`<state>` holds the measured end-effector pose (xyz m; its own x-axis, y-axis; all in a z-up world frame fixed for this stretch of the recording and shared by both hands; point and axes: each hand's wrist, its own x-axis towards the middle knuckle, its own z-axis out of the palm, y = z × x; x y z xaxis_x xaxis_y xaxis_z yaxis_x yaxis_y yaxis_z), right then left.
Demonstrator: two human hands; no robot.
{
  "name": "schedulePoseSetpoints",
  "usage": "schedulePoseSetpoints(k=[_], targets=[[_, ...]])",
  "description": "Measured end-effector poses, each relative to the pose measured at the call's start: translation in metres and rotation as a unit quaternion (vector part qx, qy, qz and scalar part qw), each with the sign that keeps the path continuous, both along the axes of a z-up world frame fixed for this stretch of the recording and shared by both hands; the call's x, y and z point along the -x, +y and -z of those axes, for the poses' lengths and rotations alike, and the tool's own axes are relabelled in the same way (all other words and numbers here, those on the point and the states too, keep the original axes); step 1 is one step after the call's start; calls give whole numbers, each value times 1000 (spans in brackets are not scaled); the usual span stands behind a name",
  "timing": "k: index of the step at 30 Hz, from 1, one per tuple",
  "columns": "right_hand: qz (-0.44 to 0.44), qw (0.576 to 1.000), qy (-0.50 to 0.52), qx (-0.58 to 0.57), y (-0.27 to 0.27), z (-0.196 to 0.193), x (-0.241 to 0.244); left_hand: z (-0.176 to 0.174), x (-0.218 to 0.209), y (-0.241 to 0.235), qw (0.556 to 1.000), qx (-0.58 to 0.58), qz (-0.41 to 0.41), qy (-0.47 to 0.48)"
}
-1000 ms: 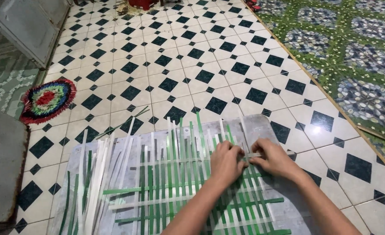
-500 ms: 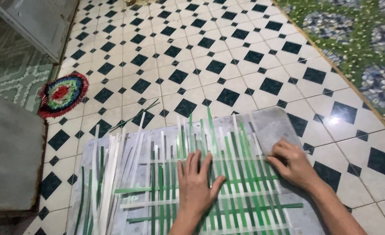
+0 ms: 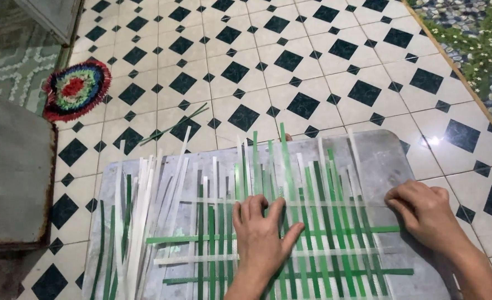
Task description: The person is weaving green and white plastic strips together on a flat surface to create a mat.
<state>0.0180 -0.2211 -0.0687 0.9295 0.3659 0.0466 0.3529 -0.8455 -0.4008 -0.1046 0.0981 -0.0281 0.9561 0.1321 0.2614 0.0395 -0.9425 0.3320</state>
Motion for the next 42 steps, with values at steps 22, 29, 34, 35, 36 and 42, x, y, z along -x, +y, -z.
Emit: schedulePoseSetpoints(k=[22, 29, 34, 35, 36, 42], targets=[[-148, 984, 13, -103, 23, -29, -5, 2, 0, -11, 1000, 16, -11, 12], [-91, 990, -57, -93, 20, 16, -2, -13, 11, -9, 997, 33, -8, -66], [-16, 992, -108, -65, 16, 30, 11, -32, 7, 10, 989, 98, -45, -102], [-38, 990, -122, -66, 19, 29, 12, -39, 8, 22, 986, 70, -71, -132], [-58, 986, -138, -69, 23, 28, 14, -46, 8, 35, 981, 40, -95, -164], [-95, 979, -172, 61, 54, -17, 38, -27, 38, 123, 991, -6, -131, -9]])
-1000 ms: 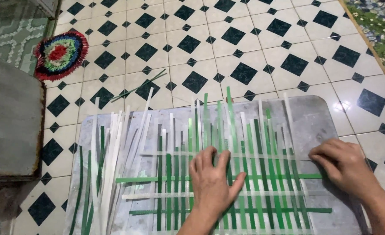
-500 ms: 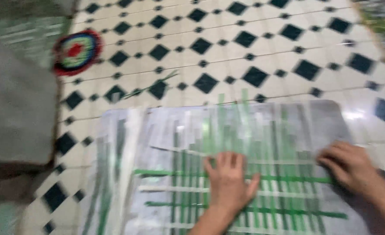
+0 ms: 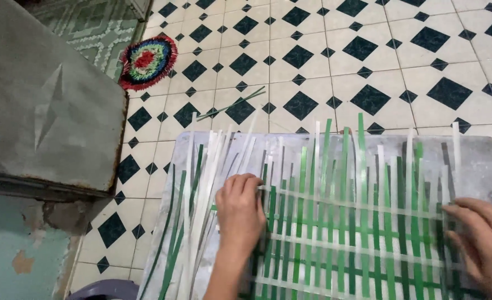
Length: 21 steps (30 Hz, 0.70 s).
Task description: The person is weaving green and white plastic strips together on a flat surface to create a mat.
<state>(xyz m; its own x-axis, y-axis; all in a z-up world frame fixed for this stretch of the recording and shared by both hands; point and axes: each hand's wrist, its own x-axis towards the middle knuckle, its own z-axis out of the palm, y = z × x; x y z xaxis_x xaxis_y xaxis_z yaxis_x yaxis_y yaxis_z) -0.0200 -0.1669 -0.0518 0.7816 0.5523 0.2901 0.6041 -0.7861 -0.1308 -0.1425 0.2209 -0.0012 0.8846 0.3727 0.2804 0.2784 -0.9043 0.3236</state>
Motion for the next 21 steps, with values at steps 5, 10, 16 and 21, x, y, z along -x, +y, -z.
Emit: schedulePoseSetpoints(k=[5, 10, 16, 21], targets=[[-94, 995, 28, 15, 85, -39, 17, 3, 8, 22, 996, 13, 84, -27], [-219, 968, 60, -106, 182, -34, 46, 2, -14, 21, 988, 48, 121, 86], [-135, 980, 97, -105, 247, -7, 57, 18, -35, 41, 973, -39, 210, 84], [-73, 991, 23, -114, 253, -4, 73, -7, -45, 51, 942, -17, 280, 184]])
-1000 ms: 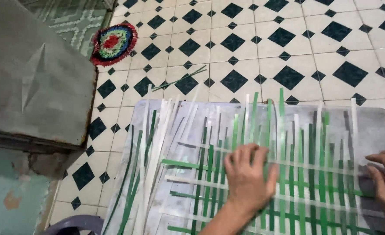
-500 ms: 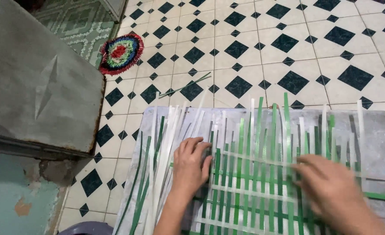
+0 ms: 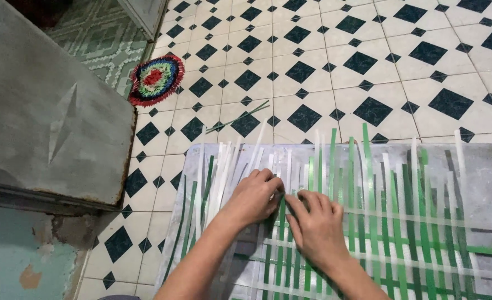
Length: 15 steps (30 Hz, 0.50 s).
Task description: The person is weaving green and white plastic strips together on a flat surface to create a mat.
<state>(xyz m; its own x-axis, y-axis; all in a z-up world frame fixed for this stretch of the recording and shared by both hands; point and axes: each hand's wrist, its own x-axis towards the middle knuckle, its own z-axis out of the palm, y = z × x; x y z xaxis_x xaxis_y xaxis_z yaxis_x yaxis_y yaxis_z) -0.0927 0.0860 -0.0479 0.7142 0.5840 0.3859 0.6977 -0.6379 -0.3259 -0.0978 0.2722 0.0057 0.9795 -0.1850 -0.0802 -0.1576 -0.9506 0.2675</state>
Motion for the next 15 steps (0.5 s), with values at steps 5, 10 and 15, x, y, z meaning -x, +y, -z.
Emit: schedulePoseSetpoints(k=[5, 10, 15], targets=[[-18, 999, 10, -32, -4, 1, -1, -22, -6, 0, 997, 32, 15, 73], [-15, 997, 14, -78, -5, -2, -1, -26, -8, -3, 996, -14, 20, 81], [-50, 997, -4, -65, -6, -3, -2, -6, 5, 37, 994, -106, 0, -3]])
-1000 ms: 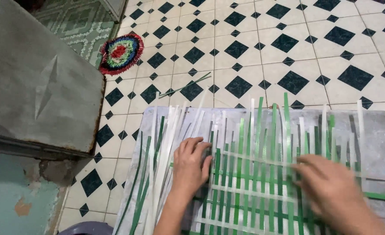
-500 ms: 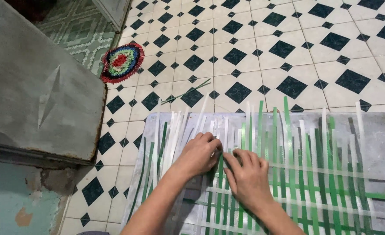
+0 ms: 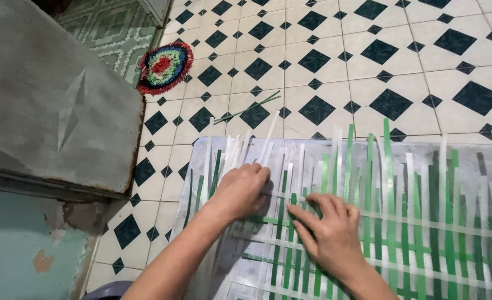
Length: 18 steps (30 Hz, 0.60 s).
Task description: The person is weaving green and white plastic strips together on a flat surface to create a mat.
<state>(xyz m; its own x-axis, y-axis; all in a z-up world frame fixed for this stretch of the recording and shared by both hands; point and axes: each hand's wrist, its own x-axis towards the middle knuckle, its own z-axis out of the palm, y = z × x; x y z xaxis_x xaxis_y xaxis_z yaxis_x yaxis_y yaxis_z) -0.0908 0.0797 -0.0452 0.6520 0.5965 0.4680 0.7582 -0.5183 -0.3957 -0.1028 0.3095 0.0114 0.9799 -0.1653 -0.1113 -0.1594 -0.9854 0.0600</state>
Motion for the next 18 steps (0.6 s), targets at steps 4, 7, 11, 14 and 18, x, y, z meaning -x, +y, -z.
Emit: schedulePoseSetpoints(k=[4, 7, 11, 14, 18], targets=[[-12, 1000, -6, 9, 0, -2, 2, 10, 4, 5, 999, 17, 10, -41], [-23, 999, -5, 28, 0, -2, 1, 7, 5, 6, 998, 18, 22, -61], [-28, 999, -10, 38, 0, -1, 1, 7, 3, 5, 997, 32, 9, -69], [-31, 999, 8, 42, 1, -2, 1, 5, 2, 4, 996, 36, -11, -76], [-27, 998, 30, 43, 1, -3, 1, 0, 3, 1, 995, 40, -32, -85]])
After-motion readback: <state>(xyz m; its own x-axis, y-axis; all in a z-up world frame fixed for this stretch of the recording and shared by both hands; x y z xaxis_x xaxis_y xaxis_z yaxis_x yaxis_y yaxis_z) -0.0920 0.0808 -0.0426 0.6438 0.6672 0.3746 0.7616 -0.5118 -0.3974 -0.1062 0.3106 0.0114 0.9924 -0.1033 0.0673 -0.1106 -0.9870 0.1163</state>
